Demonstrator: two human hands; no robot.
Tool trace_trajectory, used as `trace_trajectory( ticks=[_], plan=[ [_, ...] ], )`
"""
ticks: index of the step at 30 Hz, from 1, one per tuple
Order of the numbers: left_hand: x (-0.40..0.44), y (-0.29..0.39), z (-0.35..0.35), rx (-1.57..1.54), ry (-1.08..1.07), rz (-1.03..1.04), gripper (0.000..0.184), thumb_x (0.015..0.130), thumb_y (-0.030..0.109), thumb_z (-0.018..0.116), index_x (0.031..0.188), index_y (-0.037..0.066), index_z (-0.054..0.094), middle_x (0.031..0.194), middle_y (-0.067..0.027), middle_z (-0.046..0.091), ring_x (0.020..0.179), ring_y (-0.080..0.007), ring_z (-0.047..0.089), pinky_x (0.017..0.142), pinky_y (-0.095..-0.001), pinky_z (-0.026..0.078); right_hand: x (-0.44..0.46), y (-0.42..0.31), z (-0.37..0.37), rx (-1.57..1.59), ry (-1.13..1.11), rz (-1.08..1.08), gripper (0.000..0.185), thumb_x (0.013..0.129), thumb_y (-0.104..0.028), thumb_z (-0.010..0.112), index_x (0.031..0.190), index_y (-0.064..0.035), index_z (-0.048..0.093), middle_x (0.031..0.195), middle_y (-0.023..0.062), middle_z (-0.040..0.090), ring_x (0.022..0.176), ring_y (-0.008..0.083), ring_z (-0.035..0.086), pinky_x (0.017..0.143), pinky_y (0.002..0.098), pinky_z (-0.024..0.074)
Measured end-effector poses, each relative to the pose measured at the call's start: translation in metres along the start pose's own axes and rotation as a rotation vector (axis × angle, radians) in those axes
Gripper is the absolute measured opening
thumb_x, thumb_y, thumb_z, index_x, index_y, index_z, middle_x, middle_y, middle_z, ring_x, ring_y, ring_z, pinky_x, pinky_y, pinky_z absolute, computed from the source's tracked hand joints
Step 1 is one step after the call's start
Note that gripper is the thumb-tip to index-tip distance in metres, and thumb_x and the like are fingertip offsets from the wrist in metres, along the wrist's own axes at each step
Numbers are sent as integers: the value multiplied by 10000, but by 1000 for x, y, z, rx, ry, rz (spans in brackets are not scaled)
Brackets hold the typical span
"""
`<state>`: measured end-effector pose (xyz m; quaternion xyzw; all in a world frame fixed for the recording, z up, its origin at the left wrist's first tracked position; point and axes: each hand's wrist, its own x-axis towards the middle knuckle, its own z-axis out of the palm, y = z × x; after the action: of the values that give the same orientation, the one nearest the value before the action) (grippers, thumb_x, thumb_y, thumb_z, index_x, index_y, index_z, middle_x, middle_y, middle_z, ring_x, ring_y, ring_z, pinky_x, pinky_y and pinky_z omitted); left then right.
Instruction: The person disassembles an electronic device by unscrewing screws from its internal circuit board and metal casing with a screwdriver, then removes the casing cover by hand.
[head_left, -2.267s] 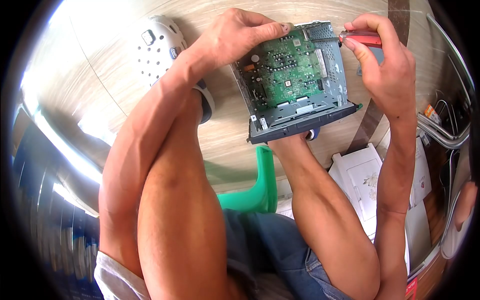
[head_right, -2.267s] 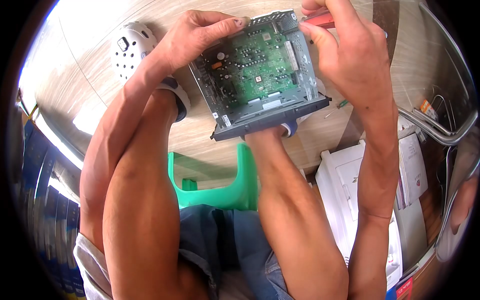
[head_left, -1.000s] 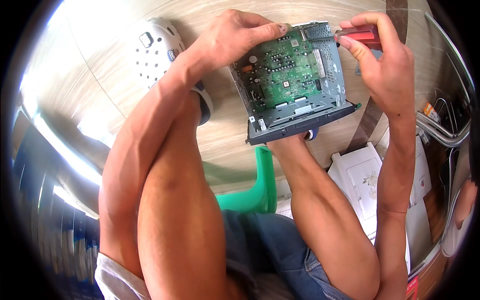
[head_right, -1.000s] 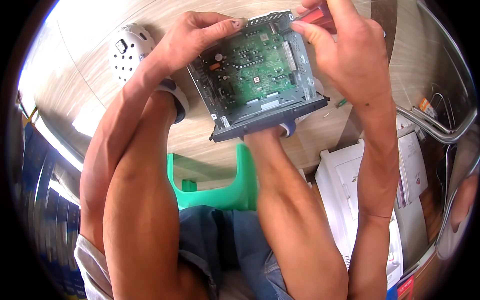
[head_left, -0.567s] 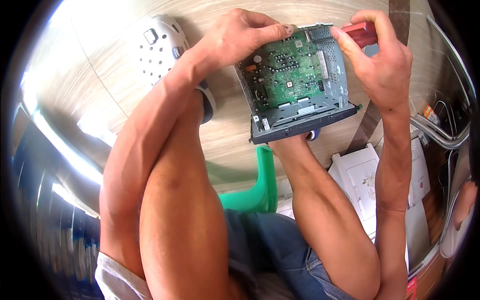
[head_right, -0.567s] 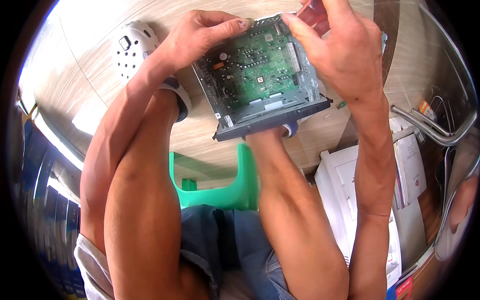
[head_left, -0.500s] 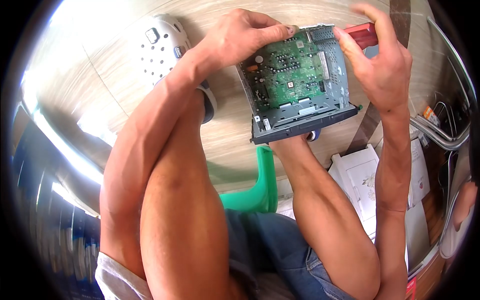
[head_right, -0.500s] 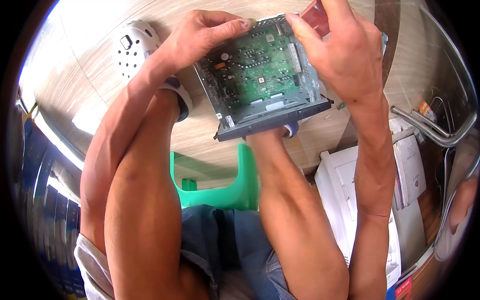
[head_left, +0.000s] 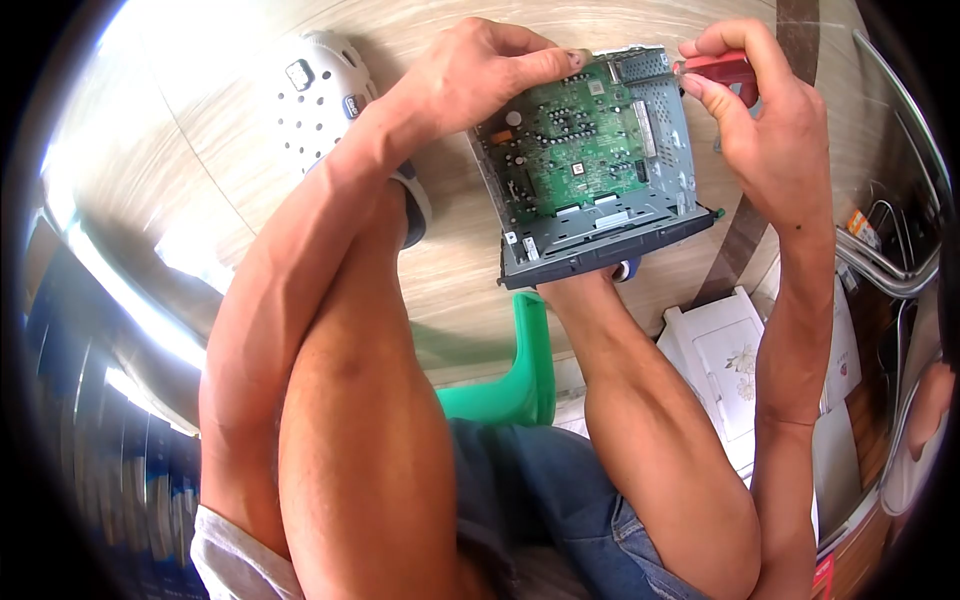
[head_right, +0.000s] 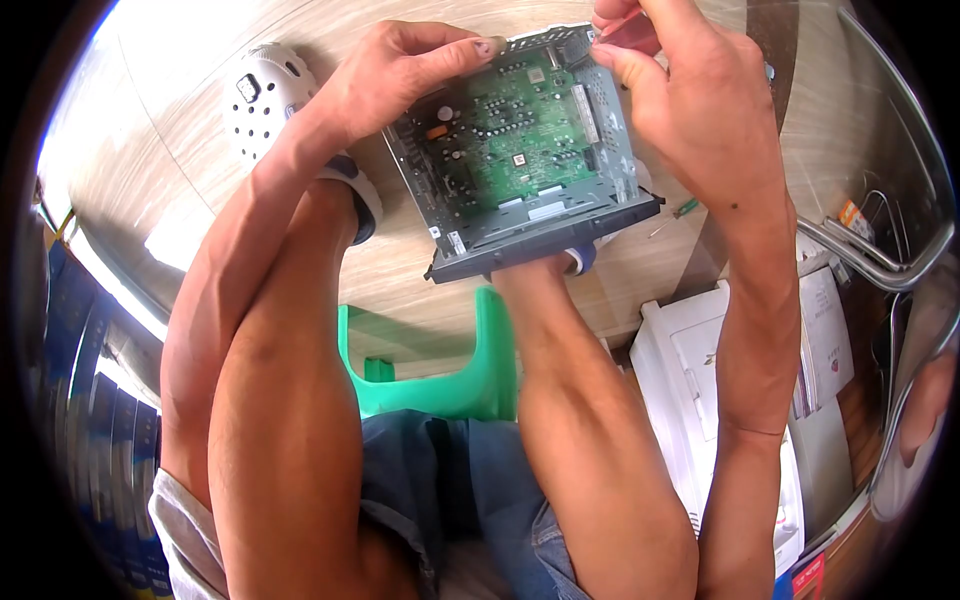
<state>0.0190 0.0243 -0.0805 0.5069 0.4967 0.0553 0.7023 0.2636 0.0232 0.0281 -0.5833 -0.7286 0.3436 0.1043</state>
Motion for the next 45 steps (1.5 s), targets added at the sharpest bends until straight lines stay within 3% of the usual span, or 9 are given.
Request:
trace_trajectory(
  ticks=[23,32,35,39,40,43,45],
  plan=[
    [3,-6,1,-1,-2,28,523,968,471,660,1205,9,731,1038,-104,752,964,-150,668,894,-303,520,-3,4,1,-28,7,43,215,881,2,747,1034,-21,598,1037,112,766,942,185,746,824,306,578],
    [-5,1,-1,-7,-13,-16,548,955,472,663,1197,-17,724,1029,-110,747,950,-162,667,878,-310,524,-9,-10,-1,4,38,62,328,908,-23,736,1207,-23,600,1052,101,750,937,157,716,839,294,559],
    [-5,3,0,-31,-25,-7,546,959,466,651,1195,-21,721,1034,-113,743,959,-168,660,885,-312,516,-21,-16,-6,184,205,63,355,911,-31,740,1228,4,585,1056,114,747,954,160,707,845,296,561],
    [-7,7,-2,-32,-31,22,536,965,452,629,1185,-30,712,1033,-110,727,975,-175,638,910,-319,490,-43,-2,-44,265,459,17,407,914,10,699,1274,70,519,1047,195,730,931,203,701,859,316,566],
    [-7,11,0,-38,-21,19,535,948,455,644,1169,-26,724,1032,-128,737,981,-182,650,920,-323,493,-48,-2,-58,320,522,68,374,908,47,630,1258,86,503,1029,236,716,927,248,696,854,355,571],
    [-12,21,1,-43,-9,-71,534,934,428,665,1199,-33,711,1060,-151,738,1019,-197,650,953,-327,483,-82,49,-108,567,729,188,315,881,61,555,1192,59,510,946,238,713,844,291,704,728,371,574],
    [-12,15,3,-57,13,-61,538,941,421,674,1224,-37,696,1065,-151,735,1023,-191,645,953,-327,482,-100,87,-123,623,900,340,296,850,80,528,1144,46,548,936,215,699,821,274,694,701,364,566]
  ],
)
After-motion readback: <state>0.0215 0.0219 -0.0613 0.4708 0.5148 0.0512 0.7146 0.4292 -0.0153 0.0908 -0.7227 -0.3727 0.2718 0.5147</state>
